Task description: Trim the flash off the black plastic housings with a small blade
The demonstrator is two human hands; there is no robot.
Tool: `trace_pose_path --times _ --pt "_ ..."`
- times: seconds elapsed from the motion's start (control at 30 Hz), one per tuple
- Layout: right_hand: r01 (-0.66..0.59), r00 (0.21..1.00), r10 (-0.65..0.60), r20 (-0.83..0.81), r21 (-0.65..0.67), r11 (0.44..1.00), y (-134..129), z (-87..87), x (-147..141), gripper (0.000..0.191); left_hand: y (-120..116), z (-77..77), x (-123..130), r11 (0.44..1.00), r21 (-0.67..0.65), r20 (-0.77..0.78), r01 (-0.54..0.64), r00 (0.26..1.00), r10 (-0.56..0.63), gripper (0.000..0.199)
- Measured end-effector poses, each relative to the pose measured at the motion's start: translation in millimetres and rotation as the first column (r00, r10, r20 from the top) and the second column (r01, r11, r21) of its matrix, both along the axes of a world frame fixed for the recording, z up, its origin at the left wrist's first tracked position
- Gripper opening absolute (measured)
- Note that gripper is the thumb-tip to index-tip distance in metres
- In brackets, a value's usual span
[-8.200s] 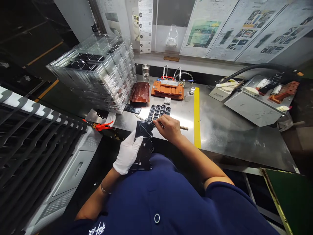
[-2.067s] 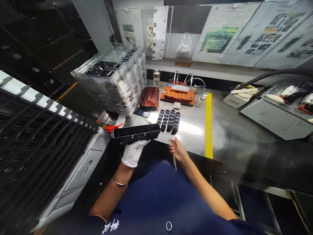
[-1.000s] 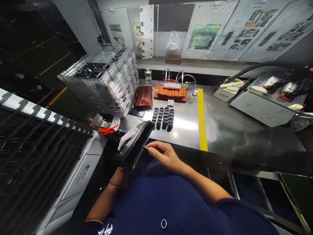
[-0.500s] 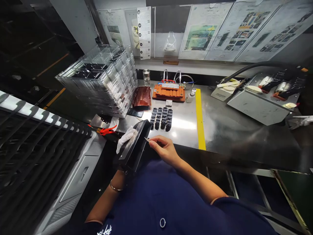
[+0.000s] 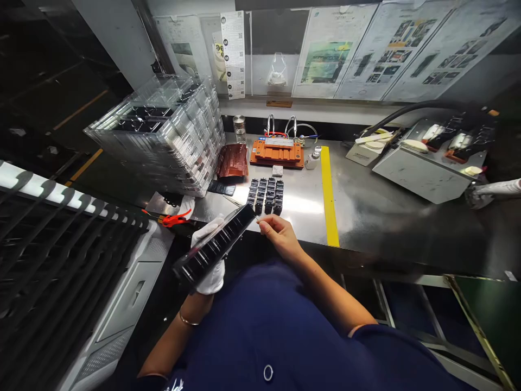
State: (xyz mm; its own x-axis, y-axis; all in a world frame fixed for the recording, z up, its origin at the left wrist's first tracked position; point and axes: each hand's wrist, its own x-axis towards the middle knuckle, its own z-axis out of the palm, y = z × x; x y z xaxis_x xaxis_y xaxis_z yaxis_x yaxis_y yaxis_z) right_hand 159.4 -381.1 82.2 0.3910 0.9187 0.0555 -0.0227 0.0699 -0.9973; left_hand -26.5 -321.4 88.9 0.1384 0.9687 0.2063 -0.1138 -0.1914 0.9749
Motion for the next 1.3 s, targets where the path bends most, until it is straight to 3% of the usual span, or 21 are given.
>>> trace_pose_path --times 0.07,0.17,0.33,0.47,0.57,0.67,0.8,0.9,1.03,1.3 --pt "-0.036 0.998 0.036 0.043 0.012 0.999 -3.0 4.7 5.3 0.047 4.8 -0.4 4.3 0.982 -0.166 0.105 0.086 0.992 -0.069 0.038" --pt "-0.112 0.984 0.112 0.136 -0.006 0.994 -5.7 13.8 9.6 0.056 7.2 -1.3 9.3 0.895 -0.384 0.209 0.229 0.965 -0.157 0.031" --pt "-0.028 0.969 0.022 0.246 0.020 0.999 -2.3 12.4 -3.3 0.045 0.0 10.2 24.5 0.768 -0.525 0.505 0.366 0.861 -0.066 0.036" --pt "0.055 0.931 -0.058 0.361 0.019 0.998 3.2 -2.9 -21.4 0.047 3.1 21.0 37.4 0.744 -0.584 0.520 0.323 0.853 0.037 0.044" --pt "0.080 0.926 -0.047 0.376 -0.073 0.994 3.8 -9.0 -26.0 0.052 9.5 24.2 43.8 0.799 -0.571 0.454 0.189 0.884 0.115 0.049" --pt "0.072 0.956 -0.038 0.292 -0.107 0.992 1.8 -8.1 -25.0 0.041 13.7 25.0 48.0 0.911 -0.412 0.409 -0.006 0.892 0.191 0.060" --pt "-0.015 0.994 0.022 0.108 -0.063 0.998 0.8 -6.6 -30.2 0.034 14.1 21.5 49.8 0.956 -0.205 0.333 -0.211 0.903 0.271 0.065" --pt "-0.079 0.995 0.076 -0.059 -0.057 0.995 2.8 -9.8 -39.0 0.037 12.0 16.7 47.5 0.968 -0.083 0.285 -0.238 0.925 0.252 0.060" --pt "-0.056 0.987 0.049 -0.154 -0.043 0.998 6.5 -16.5 -45.5 0.043 9.2 13.0 42.1 0.979 0.025 0.205 -0.204 0.959 0.194 0.053" --pt "0.026 0.990 -0.034 -0.139 -0.065 0.998 10.0 -27.6 -49.7 0.049 10.4 12.7 37.9 0.972 -0.064 0.218 -0.224 0.948 0.233 0.060"
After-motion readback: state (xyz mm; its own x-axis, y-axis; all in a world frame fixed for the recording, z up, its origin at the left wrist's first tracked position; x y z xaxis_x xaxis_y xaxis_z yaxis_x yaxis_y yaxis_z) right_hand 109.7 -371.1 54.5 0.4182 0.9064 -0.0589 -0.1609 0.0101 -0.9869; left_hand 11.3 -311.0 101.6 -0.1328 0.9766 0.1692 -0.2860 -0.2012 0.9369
